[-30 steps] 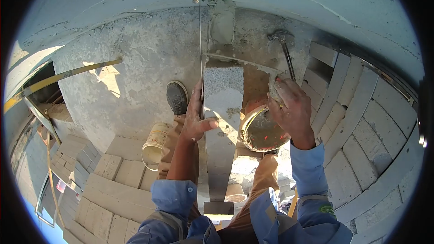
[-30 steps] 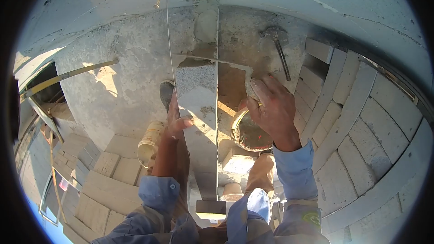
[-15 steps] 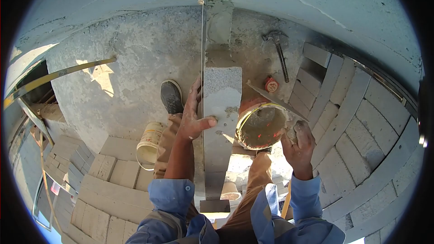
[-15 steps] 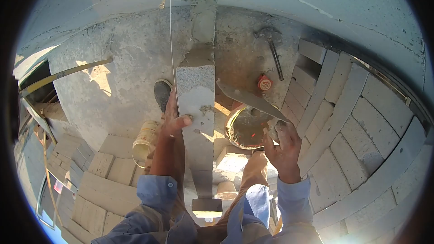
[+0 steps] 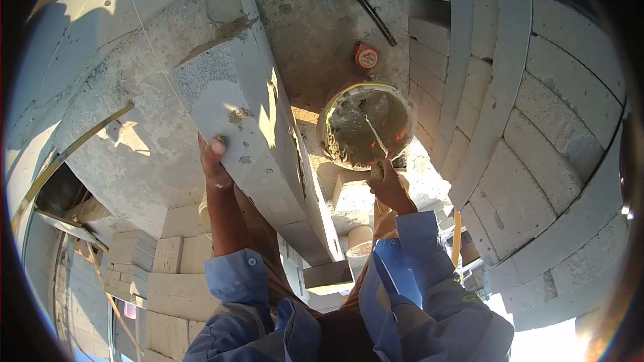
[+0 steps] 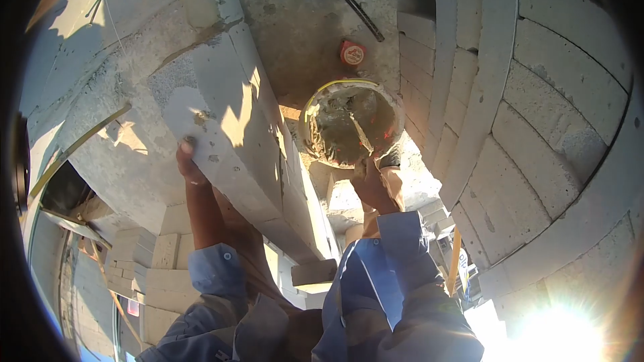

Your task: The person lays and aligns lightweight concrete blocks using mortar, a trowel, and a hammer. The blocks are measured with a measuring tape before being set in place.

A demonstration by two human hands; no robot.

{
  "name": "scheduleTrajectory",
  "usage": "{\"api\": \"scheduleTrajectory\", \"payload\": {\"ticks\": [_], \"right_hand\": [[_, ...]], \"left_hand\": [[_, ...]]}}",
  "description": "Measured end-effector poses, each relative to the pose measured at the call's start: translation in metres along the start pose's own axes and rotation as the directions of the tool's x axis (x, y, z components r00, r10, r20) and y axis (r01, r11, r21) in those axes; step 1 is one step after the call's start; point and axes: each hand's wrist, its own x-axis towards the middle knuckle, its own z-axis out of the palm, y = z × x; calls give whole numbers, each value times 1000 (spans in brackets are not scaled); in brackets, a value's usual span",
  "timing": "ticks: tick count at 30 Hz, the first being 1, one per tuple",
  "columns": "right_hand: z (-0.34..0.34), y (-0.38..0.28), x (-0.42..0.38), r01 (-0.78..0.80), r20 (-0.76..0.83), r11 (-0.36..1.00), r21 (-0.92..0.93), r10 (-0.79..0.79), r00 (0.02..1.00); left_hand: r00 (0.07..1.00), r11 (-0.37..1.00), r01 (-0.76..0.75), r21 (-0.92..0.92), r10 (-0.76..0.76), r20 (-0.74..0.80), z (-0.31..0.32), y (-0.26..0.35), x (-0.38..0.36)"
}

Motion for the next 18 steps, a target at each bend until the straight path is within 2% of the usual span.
{"api": "scheduleTrajectory", "payload": {"ticks": [2,3,5,8,9,13,15,16,18], "right_hand": [[6,-4,25,-21,-68,999,-48,18,998],[4,-8,37,-23,-66,999,-43,20,998],[-2,-24,55,46,-128,946,-322,-91,988],[-11,-54,70,1,-173,955,-297,-55,983],[-8,-53,74,45,-209,951,-305,-113,971],[8,-34,72,6,-274,935,-354,-110,955],[23,15,80,310,-390,902,-300,-412,823],[23,8,67,313,-386,901,-302,-415,824],[22,-8,35,165,-402,899,-406,-338,851]], "left_hand": [[991,993,-46,-109,31,-128,12,2,-1],[994,985,-59,-160,43,-97,12,3,-2],[994,987,-53,-150,38,-101,17,7,-5],[996,988,-64,-141,54,-73,10,7,-7],[997,986,-72,-148,66,-40,10,7,-8],[989,980,-137,-143,128,-70,7,1,-14],[991,931,-125,-342,102,-83,-10,-11,-18],[991,930,-129,-343,104,-88,-9,-9,-18],[980,935,-174,-308,136,-143,-5,-7,-17]]}}
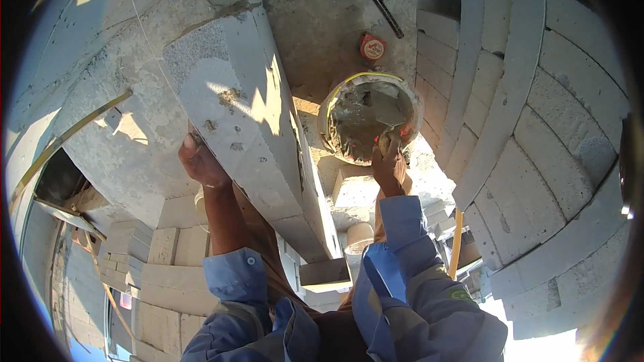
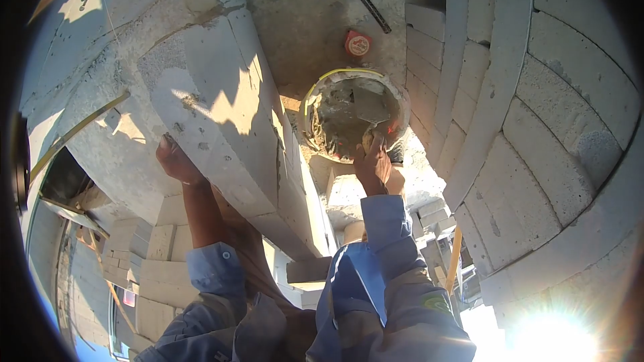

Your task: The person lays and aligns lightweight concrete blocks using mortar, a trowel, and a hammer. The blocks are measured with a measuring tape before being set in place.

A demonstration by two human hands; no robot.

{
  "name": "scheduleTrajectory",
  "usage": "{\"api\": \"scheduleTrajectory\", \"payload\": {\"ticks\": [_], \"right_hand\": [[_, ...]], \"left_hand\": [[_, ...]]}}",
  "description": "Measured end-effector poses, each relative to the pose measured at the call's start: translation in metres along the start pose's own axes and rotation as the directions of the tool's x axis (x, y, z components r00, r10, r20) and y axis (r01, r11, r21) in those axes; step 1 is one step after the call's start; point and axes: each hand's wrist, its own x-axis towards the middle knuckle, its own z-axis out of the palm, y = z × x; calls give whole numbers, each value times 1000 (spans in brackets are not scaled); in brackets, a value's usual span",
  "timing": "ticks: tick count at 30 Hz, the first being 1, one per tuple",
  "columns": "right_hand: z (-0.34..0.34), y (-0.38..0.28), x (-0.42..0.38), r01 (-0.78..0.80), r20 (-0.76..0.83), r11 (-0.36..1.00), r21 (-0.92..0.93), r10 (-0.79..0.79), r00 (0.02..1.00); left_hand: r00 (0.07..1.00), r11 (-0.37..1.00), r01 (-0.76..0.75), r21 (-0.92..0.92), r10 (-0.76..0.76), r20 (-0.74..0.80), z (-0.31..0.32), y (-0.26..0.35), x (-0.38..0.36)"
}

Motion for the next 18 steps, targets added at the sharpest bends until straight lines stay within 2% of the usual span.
{"api": "scheduleTrajectory", "payload": {"ticks": [1,2,4,5,6,9,12,13,14,16,17,18], "right_hand": [[-4,-4,-8,63,-47,996,-57,-66,997],[2,6,-16,63,-48,996,-64,-66,997],[17,24,-27,123,-223,992,1,-120,968],[8,28,-31,86,-154,993,-81,-98,983],[4,32,-29,92,-153,992,-87,-104,983],[-4,44,-21,314,-217,934,-172,-347,912],[-9,51,-24,319,-191,944,-80,-328,925],[-13,52,-23,419,-102,815,-401,-494,864],[-18,51,-22,415,-166,897,-154,-437,884],[-26,20,-9,498,-233,713,-494,-660,714],[-44,-12,13,610,-307,748,-260,-663,682],[-60,-34,29,690,-366,723,-14,-646,670]], "left_hand": [[1000,1000,2,-5,-2,-1,-4,-2,0],[999,1000,-14,-11,15,44,-14,-3,0],[995,999,-34,-25,36,88,-21,-4,2],[996,999,-38,15,37,87,-23,-5,2],[996,998,-44,55,39,85,-24,-6,2],[999,997,-35,68,35,5,-25,-10,0],[999,1000,-8,22,7,49,-27,-11,0],[999,999,-24,29,22,46,-22,-11,-2],[998,1000,-14,4,14,54,-15,-13,-3],[995,997,-70,-14,71,71,-2,-17,2],[995,995,-94,17,94,34,0,-22,3],[995,994,-104,44,104,-8,2,-23,4]]}}
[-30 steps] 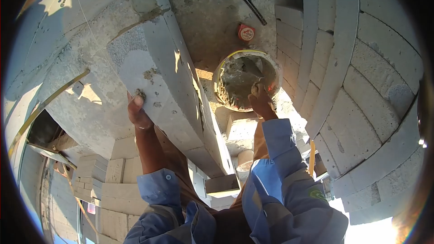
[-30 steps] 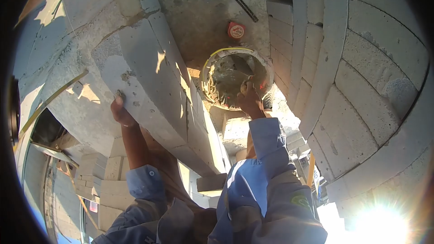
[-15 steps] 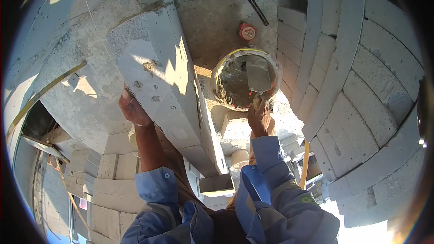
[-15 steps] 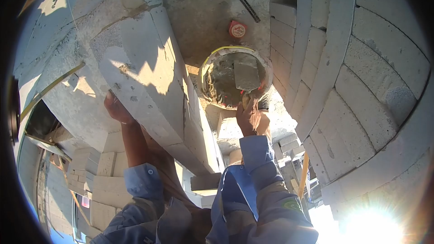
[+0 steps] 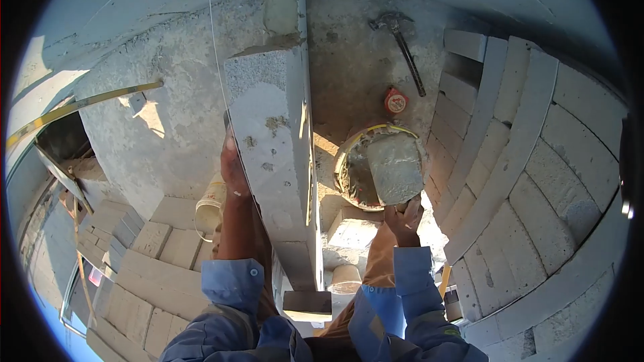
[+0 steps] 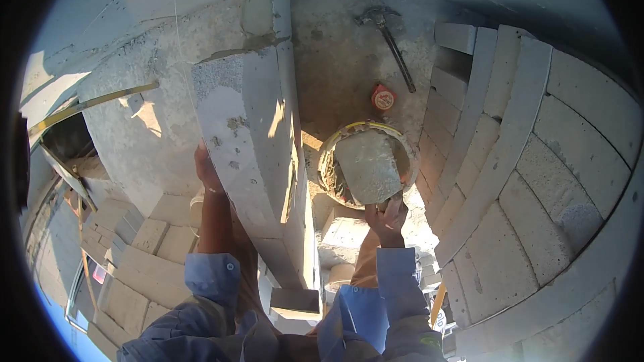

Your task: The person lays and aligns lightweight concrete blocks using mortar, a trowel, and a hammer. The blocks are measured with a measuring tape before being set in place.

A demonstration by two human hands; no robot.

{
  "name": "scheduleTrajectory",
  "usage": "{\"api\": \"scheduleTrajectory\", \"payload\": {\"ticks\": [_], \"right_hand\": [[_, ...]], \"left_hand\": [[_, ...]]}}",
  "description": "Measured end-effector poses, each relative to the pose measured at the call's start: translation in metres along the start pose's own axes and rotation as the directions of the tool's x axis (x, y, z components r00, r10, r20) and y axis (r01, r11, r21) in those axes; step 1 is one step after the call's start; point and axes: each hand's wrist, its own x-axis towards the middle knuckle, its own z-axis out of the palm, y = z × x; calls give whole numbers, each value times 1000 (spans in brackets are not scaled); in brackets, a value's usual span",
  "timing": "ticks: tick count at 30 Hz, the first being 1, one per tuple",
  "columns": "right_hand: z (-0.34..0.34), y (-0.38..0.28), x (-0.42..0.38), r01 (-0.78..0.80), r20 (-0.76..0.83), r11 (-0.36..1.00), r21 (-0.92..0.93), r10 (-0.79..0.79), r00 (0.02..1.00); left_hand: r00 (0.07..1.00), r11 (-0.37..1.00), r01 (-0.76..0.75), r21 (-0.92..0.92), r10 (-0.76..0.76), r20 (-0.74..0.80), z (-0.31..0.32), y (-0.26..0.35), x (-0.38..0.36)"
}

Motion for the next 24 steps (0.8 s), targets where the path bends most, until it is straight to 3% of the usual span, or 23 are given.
{"api": "scheduleTrajectory", "payload": {"ticks": [2,4,6,7,9,11,12,14,15,17,21,24], "right_hand": [[9,8,28,55,27,998,37,-56,998],[14,0,93,30,106,963,267,-61,993],[33,-4,155,244,47,940,241,-262,964],[40,-9,184,244,82,942,228,-269,960],[60,-9,230,261,119,942,213,-290,950],[76,-4,272,307,263,952,17,-300,917],[84,-2,291,323,260,946,15,-316,912],[98,-3,320,359,332,933,-16,-334,882],[100,-9,332,373,335,928,-14,-347,876],[104,-23,353,270,400,963,-19,-240,884],[99,-26,379,233,403,972,-23,-205,892],[79,-38,396,96,525,995,-13,-75,848]], "left_hand": [[1000,996,-3,88,1,24,6,5,7],[999,987,22,162,-28,32,15,7,3],[997,984,71,163,-62,-56,33,17,8],[1000,975,-3,224,10,-28,43,21,14],[998,978,-14,209,27,-61,32,16,18],[996,955,-22,294,47,-79,14,11,24],[995,957,-37,286,62,-77,13,16,27],[979,903,98,419,-11,-206,13,25,29],[987,903,31,428,41,-157,10,28,31],[985,908,32,418,43,-169,5,33,34],[977,919,56,391,30,-209,6,40,39],[977,921,65,385,21,-213,5,45,41]]}}
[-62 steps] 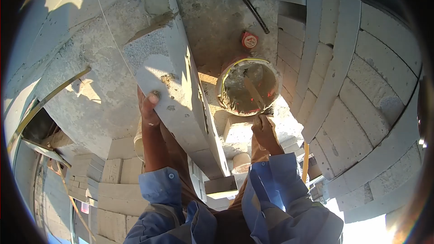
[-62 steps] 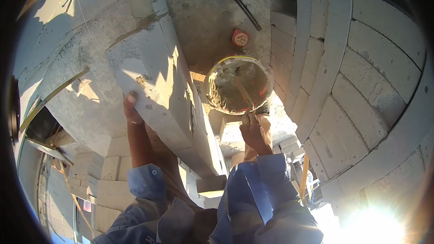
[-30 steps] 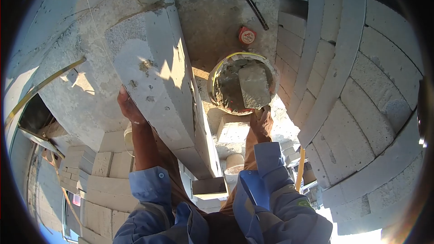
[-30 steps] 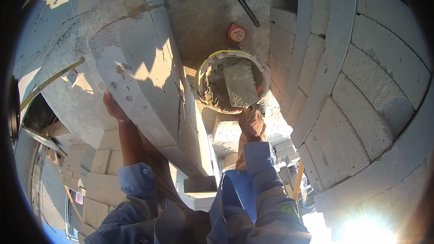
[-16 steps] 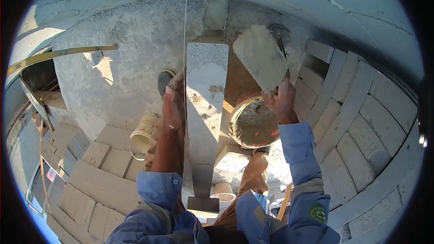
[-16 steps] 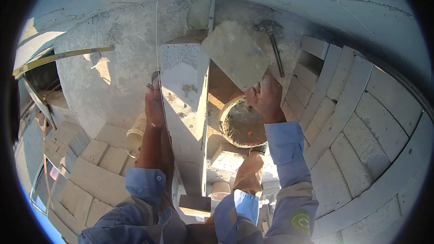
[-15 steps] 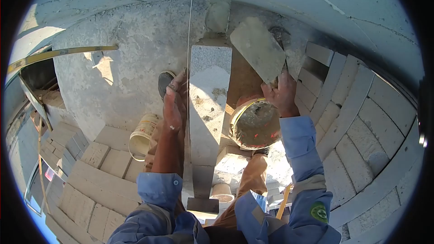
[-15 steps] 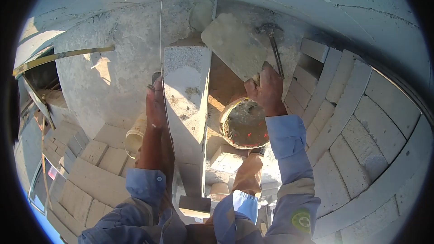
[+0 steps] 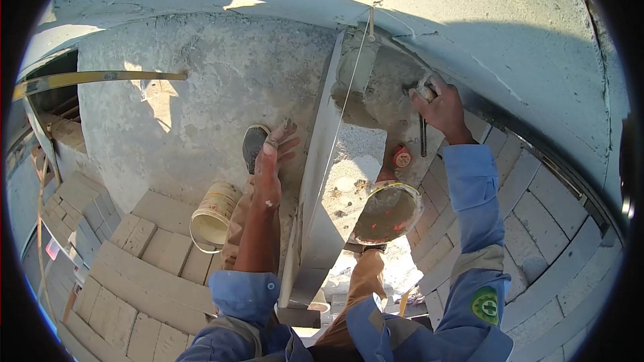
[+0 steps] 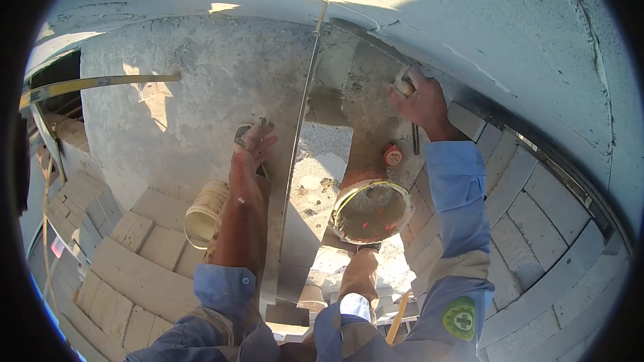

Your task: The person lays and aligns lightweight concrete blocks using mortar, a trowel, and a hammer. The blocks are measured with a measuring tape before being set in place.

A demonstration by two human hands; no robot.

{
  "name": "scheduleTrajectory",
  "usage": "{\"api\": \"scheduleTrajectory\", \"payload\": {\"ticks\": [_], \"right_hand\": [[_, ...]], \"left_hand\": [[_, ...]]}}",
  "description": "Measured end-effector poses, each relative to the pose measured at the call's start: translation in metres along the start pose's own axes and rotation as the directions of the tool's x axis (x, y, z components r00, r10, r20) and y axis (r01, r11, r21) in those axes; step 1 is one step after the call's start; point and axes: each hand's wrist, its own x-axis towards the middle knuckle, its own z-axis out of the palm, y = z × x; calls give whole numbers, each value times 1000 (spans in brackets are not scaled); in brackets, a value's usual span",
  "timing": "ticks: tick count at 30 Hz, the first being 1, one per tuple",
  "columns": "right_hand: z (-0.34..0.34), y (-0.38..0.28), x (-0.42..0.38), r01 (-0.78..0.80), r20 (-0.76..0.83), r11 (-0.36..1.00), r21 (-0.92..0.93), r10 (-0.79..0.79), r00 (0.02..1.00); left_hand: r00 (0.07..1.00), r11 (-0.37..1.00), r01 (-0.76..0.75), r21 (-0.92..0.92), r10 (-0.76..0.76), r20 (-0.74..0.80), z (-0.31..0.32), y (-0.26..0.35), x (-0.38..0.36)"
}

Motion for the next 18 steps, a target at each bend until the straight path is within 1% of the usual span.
{"api": "scheduleTrajectory", "payload": {"ticks": [2,3,5,6,8,12,14,15,16,17,18], "right_hand": [[-19,-9,-5,67,-39,997,46,-65,997],[-30,-13,-6,63,-37,997,40,-61,997],[-52,-22,-8,-3,46,999,42,1,999],[-60,-24,-9,-6,44,999,35,4,999],[-73,-30,-12,24,55,993,120,-31,998],[-101,-59,-24,-19,96,995,99,10,995],[-107,-71,-33,63,66,974,219,-79,995],[-104,-70,-38,63,67,974,219,-79,995],[-96,-66,-45,220,-70,958,185,-211,975],[-88,-61,-49,367,-200,921,131,-338,919],[-80,-58,-50,367,-203,921,131,-337,919]], "left_hand": [[1000,1000,8,-12,-8,14,2,0,1],[1000,1000,30,1,-30,-4,3,0,1],[998,998,54,10,-54,-16,7,0,0],[998,998,55,24,-55,-11,7,1,0],[998,998,59,36,-59,-4,7,1,-1],[999,997,50,55,-51,19,9,-1,-2],[998,997,50,60,-52,20,10,1,-3],[998,996,53,67,-55,25,10,2,-3],[998,996,56,74,-59,30,10,2,-4],[998,995,58,75,-60,30,10,2,-5],[998,995,60,77,-63,27,10,3,-5]]}}
